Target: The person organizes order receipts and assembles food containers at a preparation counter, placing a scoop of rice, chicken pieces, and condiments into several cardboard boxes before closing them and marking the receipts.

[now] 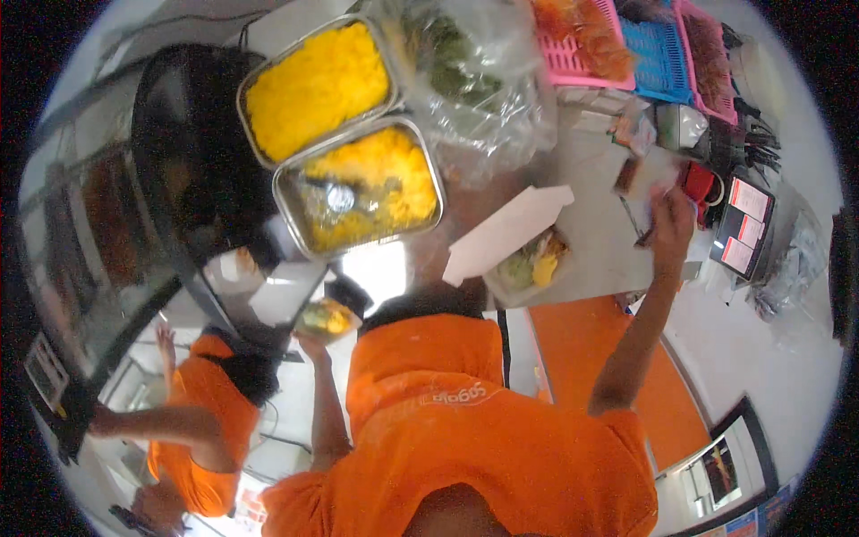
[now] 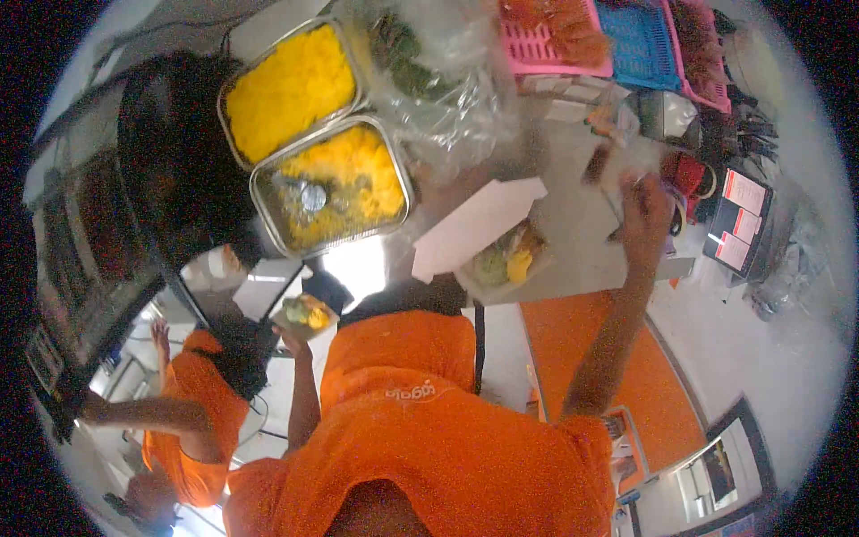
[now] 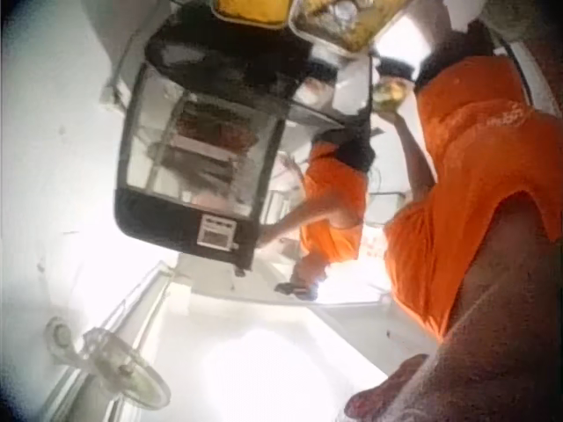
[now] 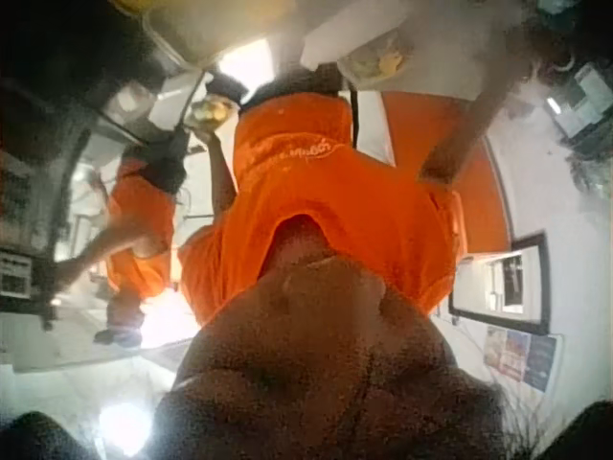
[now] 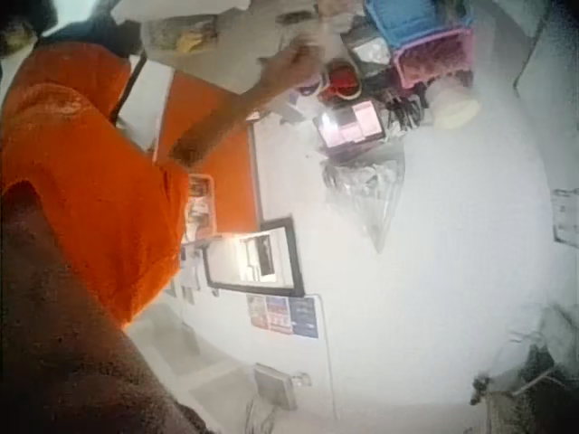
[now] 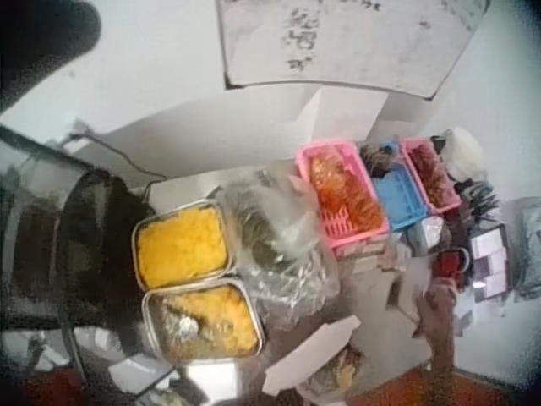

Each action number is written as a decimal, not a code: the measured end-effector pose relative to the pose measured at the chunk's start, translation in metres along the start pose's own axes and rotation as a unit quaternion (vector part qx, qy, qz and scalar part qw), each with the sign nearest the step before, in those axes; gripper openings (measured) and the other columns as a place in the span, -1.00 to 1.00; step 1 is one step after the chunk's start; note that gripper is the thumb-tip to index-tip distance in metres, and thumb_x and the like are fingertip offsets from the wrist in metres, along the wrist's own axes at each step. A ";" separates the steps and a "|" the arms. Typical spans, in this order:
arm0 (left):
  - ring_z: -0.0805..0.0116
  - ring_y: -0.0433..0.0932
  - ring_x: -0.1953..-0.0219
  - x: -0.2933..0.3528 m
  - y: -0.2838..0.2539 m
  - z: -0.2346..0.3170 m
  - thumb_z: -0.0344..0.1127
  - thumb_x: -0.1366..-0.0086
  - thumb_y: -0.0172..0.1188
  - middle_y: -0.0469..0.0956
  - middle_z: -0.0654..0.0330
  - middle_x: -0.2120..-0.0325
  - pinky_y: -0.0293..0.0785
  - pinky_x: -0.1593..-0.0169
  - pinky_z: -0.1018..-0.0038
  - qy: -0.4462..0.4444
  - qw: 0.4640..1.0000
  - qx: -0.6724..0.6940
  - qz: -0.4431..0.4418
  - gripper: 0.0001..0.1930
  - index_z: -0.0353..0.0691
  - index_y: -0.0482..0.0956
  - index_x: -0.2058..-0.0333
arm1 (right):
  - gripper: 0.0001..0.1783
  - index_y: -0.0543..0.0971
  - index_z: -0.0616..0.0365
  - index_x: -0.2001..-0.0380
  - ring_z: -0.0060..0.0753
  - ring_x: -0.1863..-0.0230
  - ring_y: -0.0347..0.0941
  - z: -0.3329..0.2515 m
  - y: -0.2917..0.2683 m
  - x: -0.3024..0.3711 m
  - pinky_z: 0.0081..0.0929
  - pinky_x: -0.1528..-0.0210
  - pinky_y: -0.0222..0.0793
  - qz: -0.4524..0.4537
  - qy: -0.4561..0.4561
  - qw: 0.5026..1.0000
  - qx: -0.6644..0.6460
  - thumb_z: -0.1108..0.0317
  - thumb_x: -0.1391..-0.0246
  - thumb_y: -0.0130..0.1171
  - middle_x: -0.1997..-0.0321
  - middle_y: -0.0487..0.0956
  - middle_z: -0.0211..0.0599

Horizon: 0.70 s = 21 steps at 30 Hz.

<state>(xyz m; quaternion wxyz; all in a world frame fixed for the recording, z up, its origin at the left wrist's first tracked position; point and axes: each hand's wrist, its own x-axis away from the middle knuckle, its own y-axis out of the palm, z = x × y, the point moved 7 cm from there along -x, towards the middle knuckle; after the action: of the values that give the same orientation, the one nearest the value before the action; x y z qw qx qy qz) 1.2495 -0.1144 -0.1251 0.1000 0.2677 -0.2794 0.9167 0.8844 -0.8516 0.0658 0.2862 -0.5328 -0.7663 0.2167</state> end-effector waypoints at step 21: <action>0.09 0.35 -0.03 0.002 0.014 0.001 0.03 -0.43 -0.37 0.40 -0.15 0.04 0.21 -0.13 0.34 0.068 0.995 0.040 -0.054 -0.40 -0.48 0.33 -0.01 | -0.74 0.58 0.26 0.42 -0.28 0.51 0.48 -0.198 0.403 0.371 -0.42 0.40 0.34 -0.498 -0.278 0.816 -0.098 0.23 -0.08 0.16 0.51 0.57 -0.17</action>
<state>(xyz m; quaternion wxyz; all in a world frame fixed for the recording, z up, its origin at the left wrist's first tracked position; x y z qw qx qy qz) 1.2435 -0.1261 -0.1294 0.1574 0.2237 -0.2201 0.9364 1.1966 -0.3608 0.0327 0.0759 -0.0213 -0.9911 0.1074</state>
